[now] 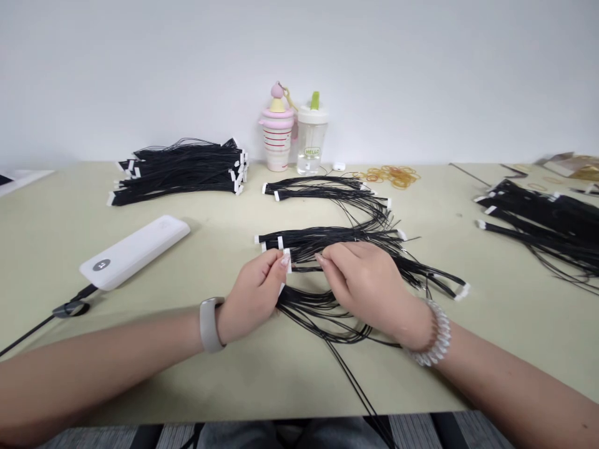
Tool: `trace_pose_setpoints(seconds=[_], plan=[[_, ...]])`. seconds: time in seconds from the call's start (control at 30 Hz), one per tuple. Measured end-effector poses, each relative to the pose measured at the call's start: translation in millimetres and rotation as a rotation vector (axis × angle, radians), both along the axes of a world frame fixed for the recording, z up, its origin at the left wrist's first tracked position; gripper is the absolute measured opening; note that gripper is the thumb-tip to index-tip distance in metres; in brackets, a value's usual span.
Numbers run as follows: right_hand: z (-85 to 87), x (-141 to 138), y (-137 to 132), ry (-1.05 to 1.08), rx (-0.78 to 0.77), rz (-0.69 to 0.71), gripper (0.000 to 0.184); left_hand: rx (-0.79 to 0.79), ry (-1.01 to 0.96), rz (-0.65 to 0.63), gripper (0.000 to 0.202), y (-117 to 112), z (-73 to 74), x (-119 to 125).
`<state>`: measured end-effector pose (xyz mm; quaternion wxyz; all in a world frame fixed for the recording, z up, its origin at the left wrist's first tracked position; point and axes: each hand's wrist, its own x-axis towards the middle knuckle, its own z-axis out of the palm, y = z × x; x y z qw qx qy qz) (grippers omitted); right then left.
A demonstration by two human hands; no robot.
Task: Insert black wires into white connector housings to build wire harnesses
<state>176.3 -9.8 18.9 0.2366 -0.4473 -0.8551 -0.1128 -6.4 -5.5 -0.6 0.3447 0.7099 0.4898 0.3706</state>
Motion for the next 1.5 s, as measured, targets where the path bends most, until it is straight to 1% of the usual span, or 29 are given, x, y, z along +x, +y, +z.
trace_pose_setpoints(seconds=[0.17,0.37,0.43,0.5,0.57,0.63,0.8,1.1,1.3,1.5], plan=[[0.0,0.4,-0.4,-0.036,0.063,0.010,0.025,0.004,0.006,-0.003,0.035,-0.1,0.5,0.1],[1.9,-0.6,-3.2,-0.085,0.105,0.008,0.026,-0.022,0.006,0.011,0.034,0.6,1.8,1.0],[1.9,-0.8,-3.7,-0.060,0.075,0.038,0.025,-0.015,0.000,0.023,0.034,1.0,1.0,0.7],[1.2,-1.1,-3.1,-0.012,-0.003,0.066,0.024,-0.011,-0.004,0.030,0.035,1.1,0.1,0.3],[-0.1,-1.6,-1.7,0.031,-0.087,0.071,0.024,-0.015,-0.007,0.025,0.035,0.7,-0.5,0.0],[-1.9,-2.7,0.1,0.050,-0.128,0.066,0.025,-0.015,-0.004,0.010,0.036,0.2,-0.9,-0.2],[-5.2,-5.0,2.6,0.001,-0.103,0.104,0.027,-0.008,0.018,-0.021,0.035,-0.1,-1.5,0.3],[0.7,-4.2,2.5,-0.065,-0.148,0.072,0.029,-0.026,0.019,-0.012,0.036,0.5,0.1,0.7],[1.4,-4.3,1.0,-0.038,-0.203,0.085,0.030,-0.009,0.027,-0.038,0.035,-0.2,0.7,0.6],[4.0,-4.3,0.7,0.014,-0.268,0.093,0.029,0.000,0.030,-0.033,0.034,0.3,0.5,0.4]])
